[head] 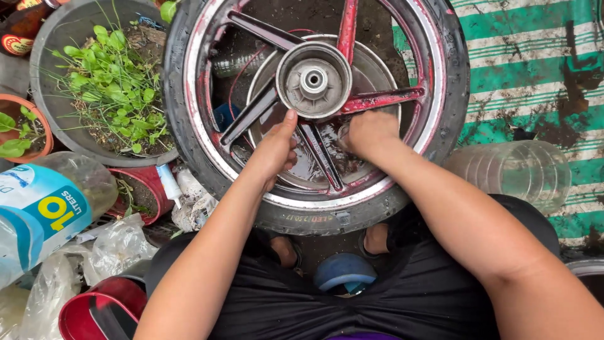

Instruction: Cleaning a motorcycle wheel rim and spokes using a cloth and cleaning liquid

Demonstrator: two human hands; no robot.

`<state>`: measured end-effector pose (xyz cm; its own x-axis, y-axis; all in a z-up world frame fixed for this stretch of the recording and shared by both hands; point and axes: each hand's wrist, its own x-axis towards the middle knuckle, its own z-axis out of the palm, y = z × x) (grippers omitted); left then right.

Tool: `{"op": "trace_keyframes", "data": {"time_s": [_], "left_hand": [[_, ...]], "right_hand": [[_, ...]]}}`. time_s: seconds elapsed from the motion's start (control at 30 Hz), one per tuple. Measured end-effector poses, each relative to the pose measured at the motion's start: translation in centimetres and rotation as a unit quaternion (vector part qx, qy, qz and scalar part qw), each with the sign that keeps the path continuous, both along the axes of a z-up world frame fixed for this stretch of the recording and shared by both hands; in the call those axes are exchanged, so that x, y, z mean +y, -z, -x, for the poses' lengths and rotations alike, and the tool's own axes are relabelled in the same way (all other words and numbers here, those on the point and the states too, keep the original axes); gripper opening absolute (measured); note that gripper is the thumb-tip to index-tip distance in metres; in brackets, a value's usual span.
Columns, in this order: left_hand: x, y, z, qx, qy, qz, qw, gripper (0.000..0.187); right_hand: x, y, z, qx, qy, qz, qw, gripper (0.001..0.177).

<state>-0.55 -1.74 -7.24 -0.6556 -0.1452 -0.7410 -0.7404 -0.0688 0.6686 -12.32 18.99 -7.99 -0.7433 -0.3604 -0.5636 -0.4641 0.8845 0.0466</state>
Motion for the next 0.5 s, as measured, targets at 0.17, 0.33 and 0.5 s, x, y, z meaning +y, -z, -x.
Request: {"op": "trace_keyframes", "data": {"time_s": [0.17,0.33,0.5], "left_hand": [[-1.5,-7.4,-1.6,0.062,0.011,0.055,0.996,0.087],[-2.0,-12.3,-2.7,0.187,0.133,0.189,0.955,0.085],[-2.7,-12.4,-2.7,0.202,0.17,0.201,0.943,0.081]], "right_hand": [[-0.3,14.1,-0.2,-0.035,-0.071,0.015,0.997,0.043],[-2.2,12.4,-0.2,-0.042,-0.131,0.033,0.99,0.04],[-2.4,3.3,1.4,-0.108,-0.081,0.027,0.99,0.045]]}}
